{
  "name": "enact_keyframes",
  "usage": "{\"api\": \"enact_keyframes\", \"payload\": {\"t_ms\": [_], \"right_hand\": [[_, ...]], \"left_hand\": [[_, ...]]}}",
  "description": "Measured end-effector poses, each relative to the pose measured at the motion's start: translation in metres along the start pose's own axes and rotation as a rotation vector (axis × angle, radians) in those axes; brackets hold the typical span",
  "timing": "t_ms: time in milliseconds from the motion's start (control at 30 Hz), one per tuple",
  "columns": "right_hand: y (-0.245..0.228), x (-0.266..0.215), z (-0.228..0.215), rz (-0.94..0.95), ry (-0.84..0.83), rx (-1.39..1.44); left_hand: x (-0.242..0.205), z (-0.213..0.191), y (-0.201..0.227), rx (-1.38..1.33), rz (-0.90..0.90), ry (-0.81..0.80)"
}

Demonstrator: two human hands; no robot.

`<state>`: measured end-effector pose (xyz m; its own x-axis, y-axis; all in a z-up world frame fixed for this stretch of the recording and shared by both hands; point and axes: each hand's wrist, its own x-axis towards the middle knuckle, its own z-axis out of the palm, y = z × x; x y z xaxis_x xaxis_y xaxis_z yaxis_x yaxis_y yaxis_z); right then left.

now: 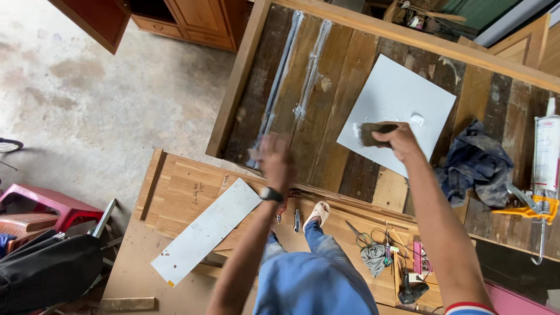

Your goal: The person applies a white substance from a board onto the seams and gaps of a wooden furniture frame using a small scraper.

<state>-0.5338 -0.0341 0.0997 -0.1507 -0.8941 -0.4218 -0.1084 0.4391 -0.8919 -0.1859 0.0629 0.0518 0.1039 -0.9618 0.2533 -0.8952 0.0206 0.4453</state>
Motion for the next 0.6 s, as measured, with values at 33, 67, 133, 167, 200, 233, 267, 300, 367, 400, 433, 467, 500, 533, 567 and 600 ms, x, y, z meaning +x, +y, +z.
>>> {"api": "enact_keyframes", "payload": {"t_ms": [33,67,133,167,200,233,267,300,367,400,433,467,500,533,567,600], "right_hand": [[0.001,0.005,0.018,0.001,-0.003,-0.002],[0.002,0.010,0.037,-0.036,-0.009,-0.063],[-0.006,0.016,0.075,-0.075,-0.015,-0.130],[-0.014,0.019,0.096,-0.120,-0.018,-0.281],[-0.022,0.023,0.117,-0.164,-0.020,-0.432],[-0.032,0.023,0.132,-0.169,-0.025,-0.439],[-0.042,0.024,0.147,-0.222,-0.019,-0.623],[-0.050,0.023,0.162,-0.272,-0.012,-0.806],[-0.060,0.030,0.179,-0.342,-0.038,-0.906],[-0.064,0.033,0.187,-0.411,-0.060,-0.999],[-0.059,0.040,0.189,-0.405,-0.063,-1.008],[-0.054,0.046,0.191,-0.443,-0.072,-1.039],[-0.053,0.055,0.194,-0.489,-0.081,-1.068],[-0.050,0.057,0.195,-0.493,-0.084,-1.075],[-0.045,0.056,0.197,-0.509,-0.074,-1.151],[-0.039,0.056,0.197,-0.526,-0.064,-1.226]], "left_hand": [[0.015,0.002,-0.042,0.001,-0.004,0.000],[0.030,0.003,-0.085,0.088,-0.189,0.108],[0.053,-0.005,-0.151,0.170,-0.376,0.218],[0.061,-0.014,-0.176,0.147,-0.476,0.103],[0.069,-0.024,-0.202,0.122,-0.573,-0.013],[0.066,-0.013,-0.214,0.119,-0.581,-0.009],[0.063,-0.001,-0.226,0.096,-0.563,-0.177],[0.058,0.012,-0.238,0.072,-0.542,-0.347],[0.056,-0.009,-0.213,0.032,-0.540,-0.272],[0.055,-0.020,-0.200,-0.003,-0.530,-0.197],[0.054,-0.017,-0.203,-0.009,-0.536,-0.203],[0.053,-0.015,-0.205,-0.014,-0.525,-0.205],[0.057,-0.013,-0.207,-0.018,-0.513,-0.198],[0.058,-0.014,-0.205,-0.024,-0.520,-0.196],[0.057,-0.017,-0.203,-0.030,-0.518,-0.196],[0.056,-0.019,-0.201,-0.036,-0.517,-0.196]]}}
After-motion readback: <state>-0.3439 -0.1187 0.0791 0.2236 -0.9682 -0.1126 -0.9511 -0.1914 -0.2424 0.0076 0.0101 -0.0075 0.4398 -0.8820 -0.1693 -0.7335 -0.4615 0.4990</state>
